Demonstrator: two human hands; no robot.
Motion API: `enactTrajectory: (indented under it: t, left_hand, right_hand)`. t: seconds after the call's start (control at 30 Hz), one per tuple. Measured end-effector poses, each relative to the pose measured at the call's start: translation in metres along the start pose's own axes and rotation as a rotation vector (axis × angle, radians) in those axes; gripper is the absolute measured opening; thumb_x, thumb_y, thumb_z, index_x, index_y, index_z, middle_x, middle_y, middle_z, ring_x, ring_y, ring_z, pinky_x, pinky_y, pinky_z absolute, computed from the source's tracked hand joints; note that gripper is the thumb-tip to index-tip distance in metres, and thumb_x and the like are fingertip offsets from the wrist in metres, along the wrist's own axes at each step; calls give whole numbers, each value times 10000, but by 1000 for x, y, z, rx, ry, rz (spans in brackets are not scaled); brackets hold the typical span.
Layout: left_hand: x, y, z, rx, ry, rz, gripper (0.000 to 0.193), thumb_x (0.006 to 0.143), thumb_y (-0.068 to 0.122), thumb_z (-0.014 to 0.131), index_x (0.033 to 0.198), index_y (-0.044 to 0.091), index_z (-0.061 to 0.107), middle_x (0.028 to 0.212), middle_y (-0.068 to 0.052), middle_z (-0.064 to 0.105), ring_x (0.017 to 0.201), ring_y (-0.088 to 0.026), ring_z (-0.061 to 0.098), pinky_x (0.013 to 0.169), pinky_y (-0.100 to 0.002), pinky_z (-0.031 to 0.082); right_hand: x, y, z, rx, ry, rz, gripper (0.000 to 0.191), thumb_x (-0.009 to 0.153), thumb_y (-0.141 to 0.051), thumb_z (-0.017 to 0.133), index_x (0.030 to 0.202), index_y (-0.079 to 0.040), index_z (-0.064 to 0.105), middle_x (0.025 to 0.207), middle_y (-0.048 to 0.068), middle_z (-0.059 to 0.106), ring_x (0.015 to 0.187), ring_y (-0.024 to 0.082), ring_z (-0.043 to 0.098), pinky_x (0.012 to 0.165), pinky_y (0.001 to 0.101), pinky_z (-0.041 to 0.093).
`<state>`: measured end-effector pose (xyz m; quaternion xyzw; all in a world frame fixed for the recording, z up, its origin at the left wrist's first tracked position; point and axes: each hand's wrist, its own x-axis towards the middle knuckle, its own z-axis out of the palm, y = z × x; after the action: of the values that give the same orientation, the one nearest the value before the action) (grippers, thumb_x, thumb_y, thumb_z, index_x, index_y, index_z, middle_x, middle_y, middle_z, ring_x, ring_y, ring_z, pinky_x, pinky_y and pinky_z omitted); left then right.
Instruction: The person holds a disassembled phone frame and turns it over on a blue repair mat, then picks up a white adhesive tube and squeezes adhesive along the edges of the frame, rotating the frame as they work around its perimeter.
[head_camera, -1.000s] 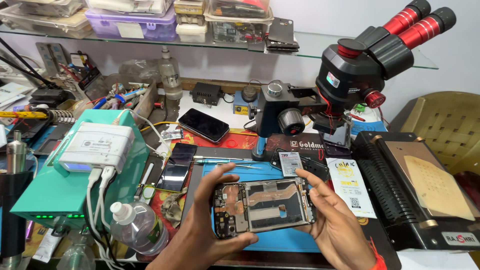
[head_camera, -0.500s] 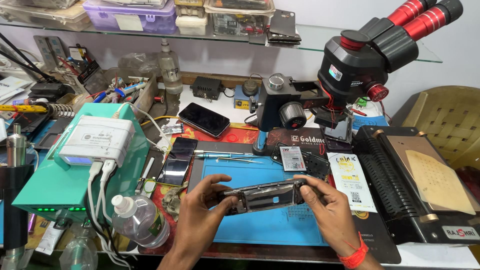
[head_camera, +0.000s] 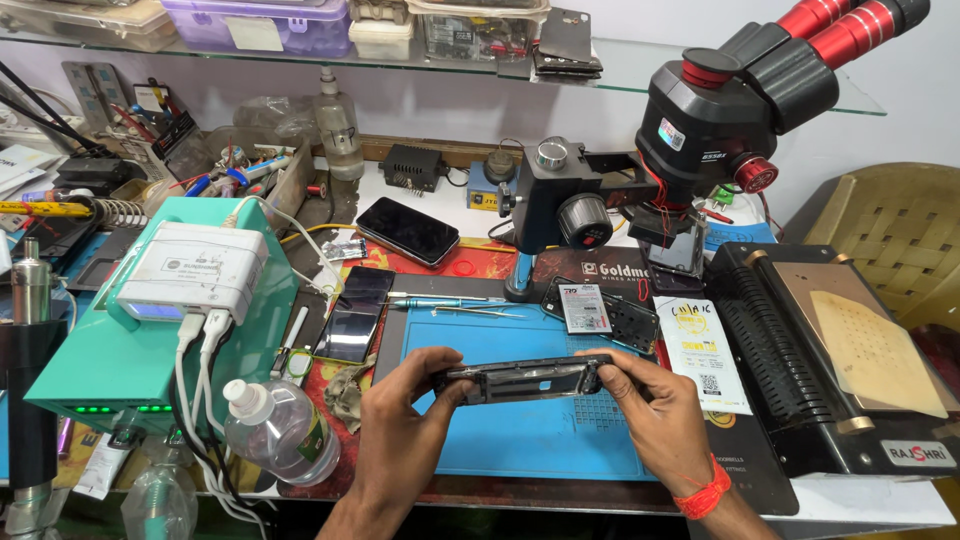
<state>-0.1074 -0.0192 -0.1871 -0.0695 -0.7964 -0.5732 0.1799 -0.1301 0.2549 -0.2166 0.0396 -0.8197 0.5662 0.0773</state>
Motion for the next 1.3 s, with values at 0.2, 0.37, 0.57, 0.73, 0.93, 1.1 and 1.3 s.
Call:
enactTrajectory:
  t: [0.2, 0.37, 0.57, 0.73, 0.93, 1.1, 1.3]
  left_hand:
    - [13, 0, -7, -76, -91, -237, 423, 785, 44, 794, 1183, 83, 659, 940, -77, 797, 856, -141, 801, 767, -300, 656]
    - [17, 0, -12, -9, -109, -222, 495, 770, 70, 821, 1229, 121, 644, 945, -78, 776, 879, -128, 769, 760, -298, 656]
    - [18, 6, -13, 75, -118, -213, 493, 796, 93, 800, 1255, 130, 624, 914, -81, 778, 840, -147, 780, 699, -320, 632]
    - [15, 6, -8, 126, -92, -135, 390, 825, 96, 786, 1200, 102, 680, 919, -83, 771, 846, -154, 776, 670, -319, 629]
    - [7, -8, -9, 184, -35, 317, 250, 810, 22, 795, 1045, 48, 714, 978, -90, 751, 922, -234, 749, 787, -361, 614]
    - [2, -23, -13, 249, -8, 690, 189, 773, -38, 784, 896, 17, 652, 1005, -92, 698, 1041, -292, 719, 956, -432, 593]
    - [-5, -33, -11, 307, -1, 754, 204, 740, -41, 793, 822, 22, 617, 988, -94, 664, 1047, -300, 694, 943, -439, 589]
  right_hand:
    - [4, 13, 2, 85, -37, 20, 359, 925, -224, 703, 1213, -20, 764, 905, 39, 802, 778, 53, 664, 679, 234, 559]
    - [5, 16, 5, 199, -54, 118, 384, 920, -190, 712, 1249, 6, 736, 921, 67, 792, 783, 71, 671, 679, 242, 569]
    - [9, 2, -1, 175, -166, 163, 437, 914, -156, 689, 1330, -21, 674, 1043, 54, 800, 897, 60, 687, 763, 237, 582]
    - [10, 5, 0, 190, -176, 107, 426, 888, -78, 696, 1308, -15, 664, 1122, 75, 795, 1009, 105, 734, 846, 259, 597]
    - [5, 10, -7, -54, -68, -238, 288, 873, 3, 741, 1149, -73, 772, 1165, 91, 793, 1083, 195, 742, 910, 309, 585]
    - [-3, 1, -10, -273, -71, -490, 485, 721, 17, 790, 1174, -149, 736, 1370, 71, 685, 1308, 250, 637, 1050, 367, 529]
    - [-6, -14, -12, -192, -384, -182, 1234, 506, -215, 979, 1576, -187, 365, 1606, 86, 442, 1432, 291, 448, 1128, 437, 407]
